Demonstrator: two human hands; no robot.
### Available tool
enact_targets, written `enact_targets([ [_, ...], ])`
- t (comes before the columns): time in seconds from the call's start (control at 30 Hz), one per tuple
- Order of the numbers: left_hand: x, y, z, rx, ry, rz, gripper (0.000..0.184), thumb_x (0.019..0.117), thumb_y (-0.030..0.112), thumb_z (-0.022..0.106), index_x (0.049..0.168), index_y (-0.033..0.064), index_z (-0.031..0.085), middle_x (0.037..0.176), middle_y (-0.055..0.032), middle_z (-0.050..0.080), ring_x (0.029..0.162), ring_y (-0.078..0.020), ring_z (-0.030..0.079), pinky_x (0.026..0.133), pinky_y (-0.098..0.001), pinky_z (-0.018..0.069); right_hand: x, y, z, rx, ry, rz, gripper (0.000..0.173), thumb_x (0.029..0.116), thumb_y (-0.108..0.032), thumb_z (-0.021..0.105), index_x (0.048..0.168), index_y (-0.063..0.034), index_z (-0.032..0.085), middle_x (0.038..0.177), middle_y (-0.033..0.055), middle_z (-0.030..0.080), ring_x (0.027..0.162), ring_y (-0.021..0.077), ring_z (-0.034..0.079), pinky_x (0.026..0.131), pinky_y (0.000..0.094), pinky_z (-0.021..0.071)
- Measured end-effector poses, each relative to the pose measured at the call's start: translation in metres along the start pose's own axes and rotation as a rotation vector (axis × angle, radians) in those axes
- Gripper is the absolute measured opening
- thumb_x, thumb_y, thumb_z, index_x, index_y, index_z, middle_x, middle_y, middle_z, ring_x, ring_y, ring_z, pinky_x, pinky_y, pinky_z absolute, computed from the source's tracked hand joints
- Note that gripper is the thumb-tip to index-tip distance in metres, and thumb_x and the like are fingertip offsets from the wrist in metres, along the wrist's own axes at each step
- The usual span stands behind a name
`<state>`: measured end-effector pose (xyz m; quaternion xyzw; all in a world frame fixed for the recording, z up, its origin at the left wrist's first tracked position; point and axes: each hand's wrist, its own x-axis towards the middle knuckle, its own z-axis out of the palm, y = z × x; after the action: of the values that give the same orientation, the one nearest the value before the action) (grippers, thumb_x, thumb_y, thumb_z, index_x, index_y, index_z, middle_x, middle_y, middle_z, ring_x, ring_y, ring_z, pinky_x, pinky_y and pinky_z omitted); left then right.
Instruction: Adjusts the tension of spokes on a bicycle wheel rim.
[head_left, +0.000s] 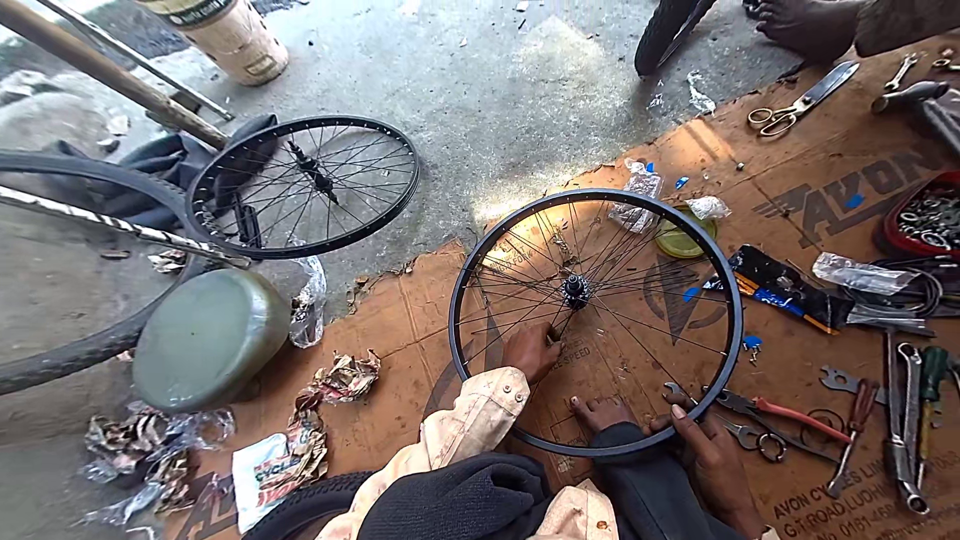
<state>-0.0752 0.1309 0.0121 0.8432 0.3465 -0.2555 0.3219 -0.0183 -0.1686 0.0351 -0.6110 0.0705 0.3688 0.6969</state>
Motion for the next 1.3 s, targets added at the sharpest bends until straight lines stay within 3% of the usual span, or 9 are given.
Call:
enact_targets([
  [0.23, 0.012, -0.022, 0.006, -0.398, -0.051, 0.041, 0.028, 0.1008, 0.037, 0.065, 0.103, 0.0111, 0.077, 0.078, -0.0044, 0.069, 0.068, -0.017, 0.063, 0.07, -0.0423, 0.0539, 0.001, 0.006, -0.001, 0.007, 0.008, -0.021, 0.037, 0.101, -0.018, 0.049, 0.13, 0.0046, 0.048, 0.083, 0.0181, 0.073, 0.073, 0.0273, 0.075, 0.071, 0.0402, 0.0641],
  [0.4, -0.01, -0.01, -0.006, -0.109, 0.184, -0.046, 0.038, 0.1005, 0.032, 0.059, 0.136, 0.0187, 0.063, 0.085, -0.0057, 0.071, 0.077, -0.0254, 0.068, 0.076, -0.0525, 0.0557, 0.0, 0.003, -0.001, 0.016, 0.016, -0.017, 0.035, 0.1012, -0.017, 0.049, 0.129, 0.0045, 0.049, 0.084, 0.0185, 0.073, 0.073, 0.0273, 0.075, 0.072, 0.0404, 0.0645],
  [0.47, -0.019, -0.005, 0.003, -0.082, 0.247, -0.038, 0.042, 0.0988, 0.037, 0.063, 0.133, 0.014, 0.056, 0.086, -0.0036, 0.071, 0.078, -0.0245, 0.07, 0.075, -0.0518, 0.0571, 0.001, 0.003, -0.002, 0.005, 0.018, -0.011, 0.036, 0.1009, -0.017, 0.049, 0.13, 0.0045, 0.048, 0.084, 0.0182, 0.073, 0.073, 0.0272, 0.075, 0.072, 0.0396, 0.0644],
  [0.63, -0.008, 0.0, 0.021, -0.199, 0.047, -0.032, 0.041, 0.0974, 0.044, 0.066, 0.129, 0.018, 0.065, 0.085, -0.0042, 0.07, 0.076, -0.0225, 0.067, 0.076, -0.0504, 0.0563, 0.001, 0.005, -0.002, -0.003, 0.031, -0.009, 0.036, 0.1006, -0.017, 0.049, 0.13, 0.0047, 0.048, 0.083, 0.0181, 0.073, 0.073, 0.0271, 0.075, 0.071, 0.0399, 0.0644],
  [0.7, 0.001, -0.004, 0.028, -0.292, 0.005, -0.004, 0.03, 0.0971, 0.041, 0.067, 0.115, 0.017, 0.072, 0.084, -0.003, 0.072, 0.075, -0.0193, 0.069, 0.076, -0.047, 0.0573, 0.002, 0.006, -0.002, -0.009, 0.029, -0.011, 0.036, 0.1006, -0.018, 0.049, 0.129, 0.0045, 0.048, 0.083, 0.0178, 0.073, 0.073, 0.0269, 0.075, 0.072, 0.04, 0.0643],
  [0.87, -0.008, -0.001, 0.022, -0.917, -0.315, 0.024, 0.019, 0.0951, 0.023, 0.075, 0.094, 0.005, 0.07, 0.078, -0.0019, 0.064, 0.057, -0.0066, 0.049, 0.054, -0.0212, 0.0416, 0.003, 0.009, -0.005, -0.012, 0.018, -0.007, 0.036, 0.1015, -0.018, 0.048, 0.129, 0.0049, 0.048, 0.083, 0.0182, 0.073, 0.074, 0.0282, 0.074, 0.071, 0.0415, 0.0642],
  [1.0, -0.011, 0.0, 0.024, -1.188, -0.553, 0.005, 0.013, 0.1007, 0.017, 0.066, 0.102, 0.0044, 0.067, 0.093, -0.0062, 0.071, 0.073, -0.0087, 0.064, 0.065, -0.0213, 0.052, 0.007, 0.016, -0.01, -0.023, 0.035, 0.04, 0.035, 0.1028, -0.018, 0.046, 0.13, 0.0046, 0.047, 0.085, 0.0185, 0.073, 0.075, 0.0276, 0.074, 0.074, 0.0409, 0.0637],
  [1.13, -0.014, 0.013, 0.024, -1.235, -0.633, 0.058, 0.022, 0.1077, 0.016, 0.05, 0.11, -0.0002, 0.063, 0.102, -0.0121, 0.072, 0.091, -0.0195, 0.072, 0.086, -0.0354, 0.0592, 0.009, 0.014, -0.008, -0.044, 0.073, 0.086, 0.03, 0.1058, -0.014, 0.044, 0.129, 0.0051, 0.048, 0.086, 0.0187, 0.073, 0.077, 0.0274, 0.075, 0.075, 0.0402, 0.0636],
  [1.3, -0.021, 0.034, 0.02, -0.871, -0.499, 0.049, 0.025, 0.1081, 0.024, 0.054, 0.12, 0.0062, 0.068, 0.108, -0.005, 0.072, 0.074, -0.0127, 0.067, 0.065, -0.0271, 0.0555, 0.01, 0.016, -0.012, -0.038, 0.101, 0.131, 0.035, 0.1072, -0.012, 0.045, 0.137, 0.0059, 0.045, 0.096, 0.023, 0.073, 0.087, 0.0303, 0.075, 0.082, 0.0418, 0.0627],
])
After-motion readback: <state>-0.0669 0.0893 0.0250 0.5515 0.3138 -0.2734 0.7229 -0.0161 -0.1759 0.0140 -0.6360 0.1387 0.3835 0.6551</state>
